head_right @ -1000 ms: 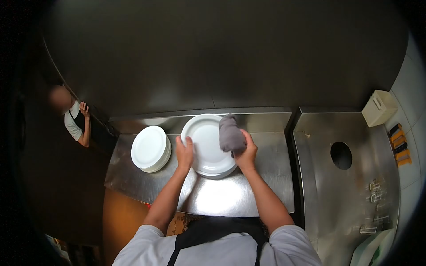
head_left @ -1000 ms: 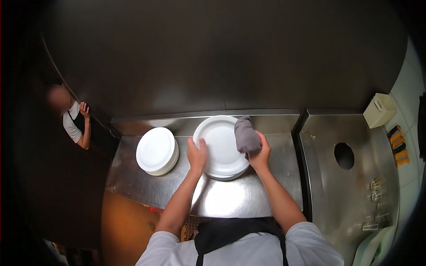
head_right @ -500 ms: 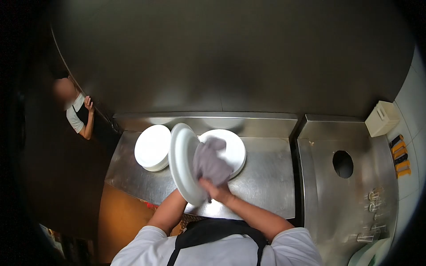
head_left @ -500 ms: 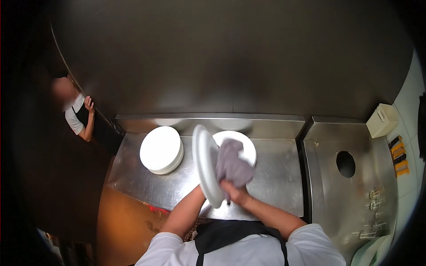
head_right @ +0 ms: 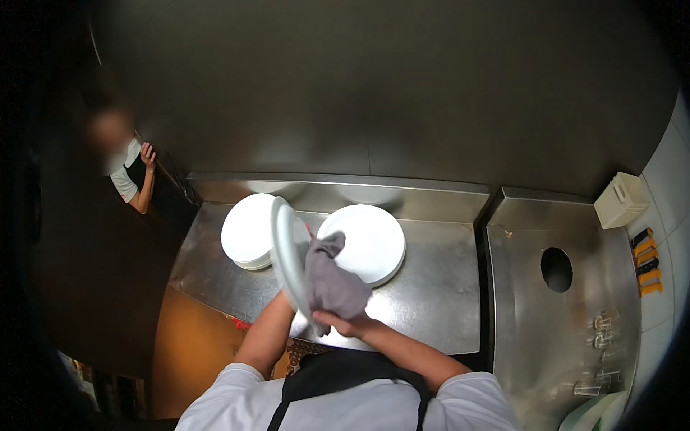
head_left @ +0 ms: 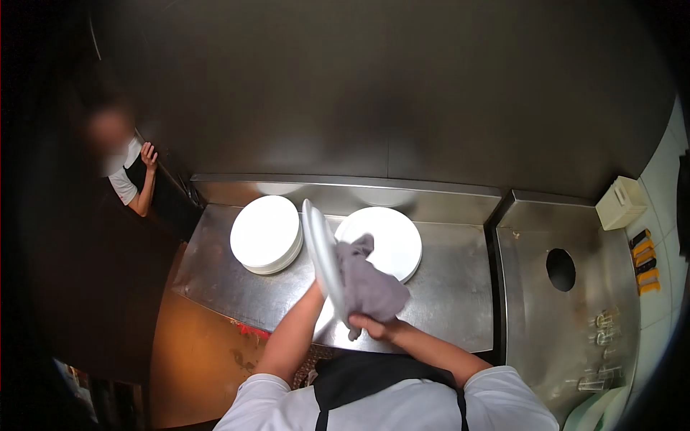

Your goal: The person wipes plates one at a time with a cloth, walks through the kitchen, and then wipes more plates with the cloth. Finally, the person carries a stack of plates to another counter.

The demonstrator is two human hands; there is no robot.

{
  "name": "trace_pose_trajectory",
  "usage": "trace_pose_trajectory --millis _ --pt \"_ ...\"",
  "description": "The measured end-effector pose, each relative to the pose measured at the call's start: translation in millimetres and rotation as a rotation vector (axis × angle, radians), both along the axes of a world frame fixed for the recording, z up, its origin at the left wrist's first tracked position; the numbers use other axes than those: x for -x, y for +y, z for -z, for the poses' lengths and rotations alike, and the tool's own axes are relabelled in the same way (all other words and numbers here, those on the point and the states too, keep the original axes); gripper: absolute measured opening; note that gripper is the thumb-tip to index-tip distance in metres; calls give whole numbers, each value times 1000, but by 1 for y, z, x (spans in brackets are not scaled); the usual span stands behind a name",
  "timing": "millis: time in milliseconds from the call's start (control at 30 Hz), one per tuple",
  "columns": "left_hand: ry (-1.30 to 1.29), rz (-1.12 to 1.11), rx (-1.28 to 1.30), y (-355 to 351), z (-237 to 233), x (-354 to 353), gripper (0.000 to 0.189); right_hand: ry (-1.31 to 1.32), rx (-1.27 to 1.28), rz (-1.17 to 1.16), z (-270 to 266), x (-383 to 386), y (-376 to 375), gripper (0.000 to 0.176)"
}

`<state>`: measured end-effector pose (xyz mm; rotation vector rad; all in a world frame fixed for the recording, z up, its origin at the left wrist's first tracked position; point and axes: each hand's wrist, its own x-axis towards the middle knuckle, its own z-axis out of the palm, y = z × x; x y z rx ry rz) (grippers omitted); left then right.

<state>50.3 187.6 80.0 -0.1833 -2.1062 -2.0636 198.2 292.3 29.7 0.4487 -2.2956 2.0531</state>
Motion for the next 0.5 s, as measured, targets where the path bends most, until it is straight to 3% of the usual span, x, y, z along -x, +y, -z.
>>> trace_pose_trajectory --millis 100,167,233,267,300,367,467,500 --pt "118 -261 373 -34 -2 38 51 428 -262 354 -75 0 16 67" --pt "105 -244 639 -43 -31 36 41 -43 156 430 -95 26 29 51" --pt "229 -70 288 -46 -60 25 33 -136 314 656 -98 50 53 54" --pt "284 21 114 -48 -77 15 38 -155 630 695 -106 60 60 55" --pt "131 259 -28 -62 -99 -2 60 -44 710 714 -89 74 74 52" --pt "0 324 -288 -57 -109 -32 69 -103 960 687 -62 89 86 49" --pt "45 352 -244 -35 -64 -63 63 -96 988 754 -56 89 61 49" --pt "128 242 -195 -27 -63 -67 56 -104 970 729 -54 85 54 50"
